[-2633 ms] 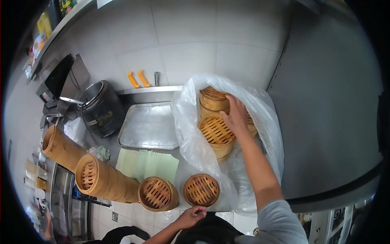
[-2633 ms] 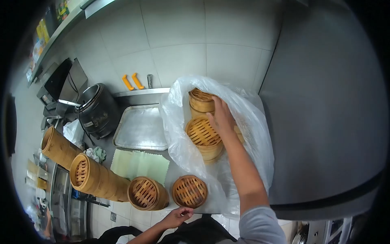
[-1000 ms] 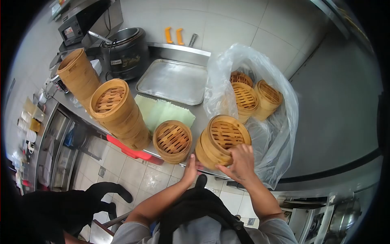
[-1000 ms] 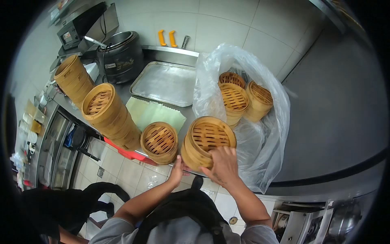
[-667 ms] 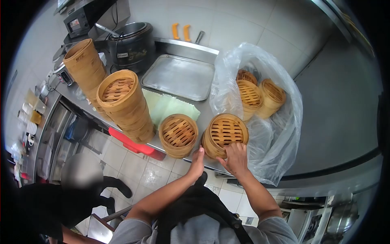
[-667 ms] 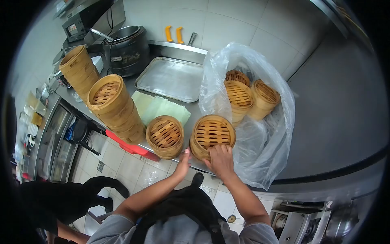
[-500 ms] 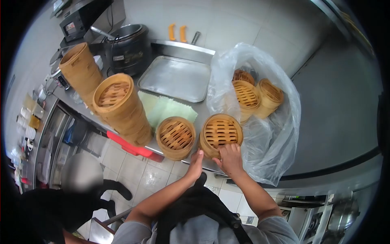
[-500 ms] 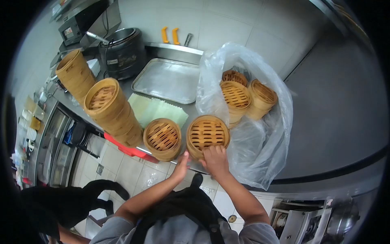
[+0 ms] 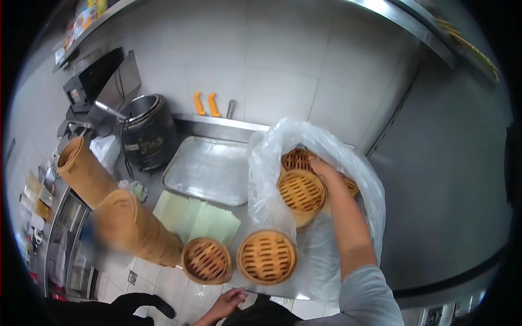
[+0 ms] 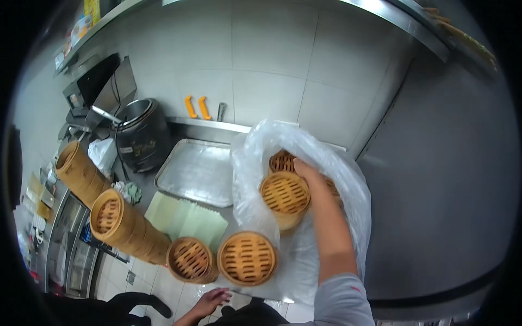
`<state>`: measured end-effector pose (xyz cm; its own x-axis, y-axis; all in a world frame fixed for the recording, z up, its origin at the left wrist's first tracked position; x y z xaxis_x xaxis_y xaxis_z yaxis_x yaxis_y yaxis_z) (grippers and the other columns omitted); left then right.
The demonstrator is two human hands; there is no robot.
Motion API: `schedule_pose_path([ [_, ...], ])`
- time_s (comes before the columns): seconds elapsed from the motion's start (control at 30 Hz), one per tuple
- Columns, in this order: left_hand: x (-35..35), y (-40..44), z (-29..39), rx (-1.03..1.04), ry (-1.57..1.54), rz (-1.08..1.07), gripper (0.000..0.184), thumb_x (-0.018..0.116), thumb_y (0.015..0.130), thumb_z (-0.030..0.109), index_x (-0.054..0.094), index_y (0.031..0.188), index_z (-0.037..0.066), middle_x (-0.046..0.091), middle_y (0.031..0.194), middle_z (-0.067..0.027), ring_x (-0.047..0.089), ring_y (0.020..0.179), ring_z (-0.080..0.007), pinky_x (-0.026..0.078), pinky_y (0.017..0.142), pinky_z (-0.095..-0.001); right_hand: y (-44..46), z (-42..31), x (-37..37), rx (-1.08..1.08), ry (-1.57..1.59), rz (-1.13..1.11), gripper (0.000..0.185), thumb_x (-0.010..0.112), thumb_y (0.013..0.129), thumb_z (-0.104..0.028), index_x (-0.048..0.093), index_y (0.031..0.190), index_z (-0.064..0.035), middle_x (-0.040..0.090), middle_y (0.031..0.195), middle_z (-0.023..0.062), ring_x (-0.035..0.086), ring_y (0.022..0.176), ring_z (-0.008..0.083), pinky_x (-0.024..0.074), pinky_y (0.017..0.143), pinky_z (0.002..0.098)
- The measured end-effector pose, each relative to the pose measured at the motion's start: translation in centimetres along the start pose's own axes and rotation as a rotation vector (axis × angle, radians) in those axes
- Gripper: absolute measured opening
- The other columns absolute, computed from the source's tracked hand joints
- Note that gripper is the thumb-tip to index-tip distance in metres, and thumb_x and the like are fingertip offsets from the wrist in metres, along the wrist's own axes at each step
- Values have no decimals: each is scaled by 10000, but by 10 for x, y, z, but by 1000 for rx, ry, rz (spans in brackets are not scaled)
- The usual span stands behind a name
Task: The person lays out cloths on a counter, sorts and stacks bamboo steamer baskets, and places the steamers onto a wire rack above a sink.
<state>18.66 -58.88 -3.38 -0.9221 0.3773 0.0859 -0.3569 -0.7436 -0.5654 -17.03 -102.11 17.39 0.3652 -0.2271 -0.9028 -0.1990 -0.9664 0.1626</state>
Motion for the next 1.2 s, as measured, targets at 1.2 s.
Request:
schedule_pose_path([
  [1.2, 11, -56, 116, 110, -202, 264, 458, 576, 964, 270, 501, 1336, 14, 600, 1244, -111, 595, 1086, -204, 485, 888, -333, 99, 67, 28, 205, 249, -314, 429, 550, 948, -304, 563, 1246, 4, 535, 1341, 190, 580, 1159, 312, 551, 863, 426],
])
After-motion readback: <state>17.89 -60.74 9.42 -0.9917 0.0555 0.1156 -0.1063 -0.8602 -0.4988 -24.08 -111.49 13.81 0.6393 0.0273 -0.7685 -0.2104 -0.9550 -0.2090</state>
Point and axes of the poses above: each hand's wrist, its own y-axis towards the middle knuckle, its own x-axis out of the palm, z = x × y, the point moved 9 cm from there along y, towards the middle knuckle
